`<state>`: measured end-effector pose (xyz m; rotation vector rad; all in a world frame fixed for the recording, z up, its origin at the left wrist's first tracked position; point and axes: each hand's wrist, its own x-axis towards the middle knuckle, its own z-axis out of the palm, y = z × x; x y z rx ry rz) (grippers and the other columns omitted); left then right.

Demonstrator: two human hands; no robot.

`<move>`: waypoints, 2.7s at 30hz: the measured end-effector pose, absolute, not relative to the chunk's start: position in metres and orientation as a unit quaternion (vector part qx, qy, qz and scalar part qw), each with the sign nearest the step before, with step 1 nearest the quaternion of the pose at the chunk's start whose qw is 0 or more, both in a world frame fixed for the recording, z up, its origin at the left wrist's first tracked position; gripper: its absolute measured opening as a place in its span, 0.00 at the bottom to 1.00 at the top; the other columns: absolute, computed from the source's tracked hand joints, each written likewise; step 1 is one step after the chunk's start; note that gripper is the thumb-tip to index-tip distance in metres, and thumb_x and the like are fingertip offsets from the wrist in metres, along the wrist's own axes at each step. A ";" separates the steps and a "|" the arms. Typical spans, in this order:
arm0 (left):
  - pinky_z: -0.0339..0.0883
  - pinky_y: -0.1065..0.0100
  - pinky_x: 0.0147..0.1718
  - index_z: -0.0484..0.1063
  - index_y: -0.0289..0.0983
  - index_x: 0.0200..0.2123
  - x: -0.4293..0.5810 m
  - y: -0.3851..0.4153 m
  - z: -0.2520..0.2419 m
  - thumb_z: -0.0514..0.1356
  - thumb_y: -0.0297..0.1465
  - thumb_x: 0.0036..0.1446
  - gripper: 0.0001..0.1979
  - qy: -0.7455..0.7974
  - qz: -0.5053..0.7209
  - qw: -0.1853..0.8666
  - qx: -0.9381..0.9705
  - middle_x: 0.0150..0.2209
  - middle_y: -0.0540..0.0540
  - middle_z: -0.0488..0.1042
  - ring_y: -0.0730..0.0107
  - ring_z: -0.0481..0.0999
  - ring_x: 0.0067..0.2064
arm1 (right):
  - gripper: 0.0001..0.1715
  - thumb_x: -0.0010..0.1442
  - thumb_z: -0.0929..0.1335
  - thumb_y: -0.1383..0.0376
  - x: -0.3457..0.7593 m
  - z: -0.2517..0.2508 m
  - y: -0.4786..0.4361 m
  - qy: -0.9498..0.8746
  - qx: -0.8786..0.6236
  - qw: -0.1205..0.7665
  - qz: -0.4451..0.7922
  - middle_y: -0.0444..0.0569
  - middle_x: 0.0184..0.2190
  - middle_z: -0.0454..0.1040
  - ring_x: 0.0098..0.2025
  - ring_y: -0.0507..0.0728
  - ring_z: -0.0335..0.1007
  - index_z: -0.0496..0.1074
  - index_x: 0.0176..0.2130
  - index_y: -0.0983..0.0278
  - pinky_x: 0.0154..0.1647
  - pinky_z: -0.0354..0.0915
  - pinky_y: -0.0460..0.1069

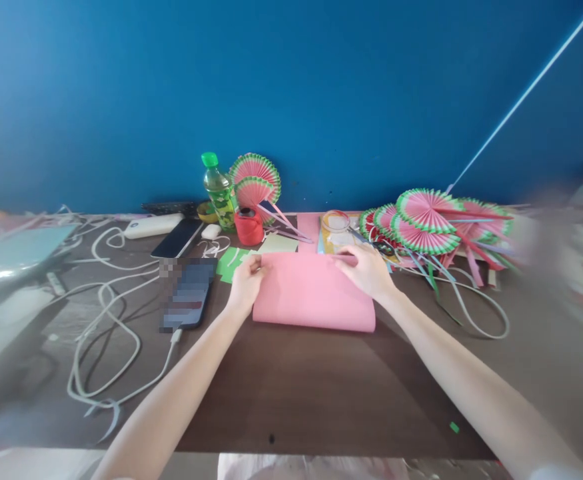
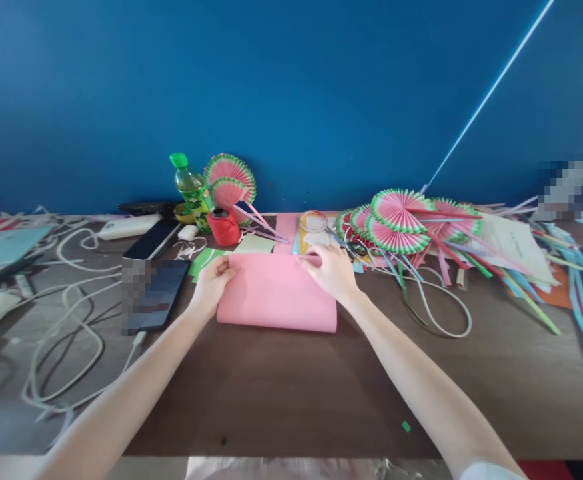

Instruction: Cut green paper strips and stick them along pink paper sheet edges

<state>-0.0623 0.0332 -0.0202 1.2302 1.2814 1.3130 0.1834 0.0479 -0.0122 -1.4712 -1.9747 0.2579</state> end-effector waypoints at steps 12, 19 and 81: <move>0.65 0.68 0.36 0.70 0.35 0.31 -0.064 0.034 -0.020 0.64 0.33 0.39 0.13 0.493 0.593 0.476 0.422 0.29 0.49 0.75 0.68 0.73 0.33 | 0.18 0.45 0.71 0.53 0.196 -0.039 0.061 -0.551 -0.489 0.496 0.459 0.47 0.29 0.76 0.32 0.57 0.71 0.70 0.31 0.64 0.37 0.65 0.52; 0.63 0.69 0.36 0.72 0.35 0.29 -0.064 0.036 -0.020 0.63 0.34 0.41 0.11 0.512 0.616 0.434 0.412 0.31 0.48 0.75 0.67 0.73 0.38 | 0.17 0.42 0.73 0.56 0.193 -0.041 0.058 -0.518 -0.476 0.532 0.471 0.47 0.29 0.77 0.33 0.58 0.72 0.71 0.31 0.63 0.39 0.65 0.53; 0.65 0.68 0.33 0.74 0.36 0.35 -0.065 0.034 -0.019 0.64 0.33 0.38 0.17 0.530 0.614 0.453 0.369 0.29 0.49 0.75 0.70 0.72 0.30 | 0.16 0.45 0.71 0.55 0.192 -0.043 0.052 -0.506 -0.475 0.552 0.462 0.45 0.27 0.76 0.31 0.57 0.71 0.75 0.31 0.63 0.37 0.65 0.52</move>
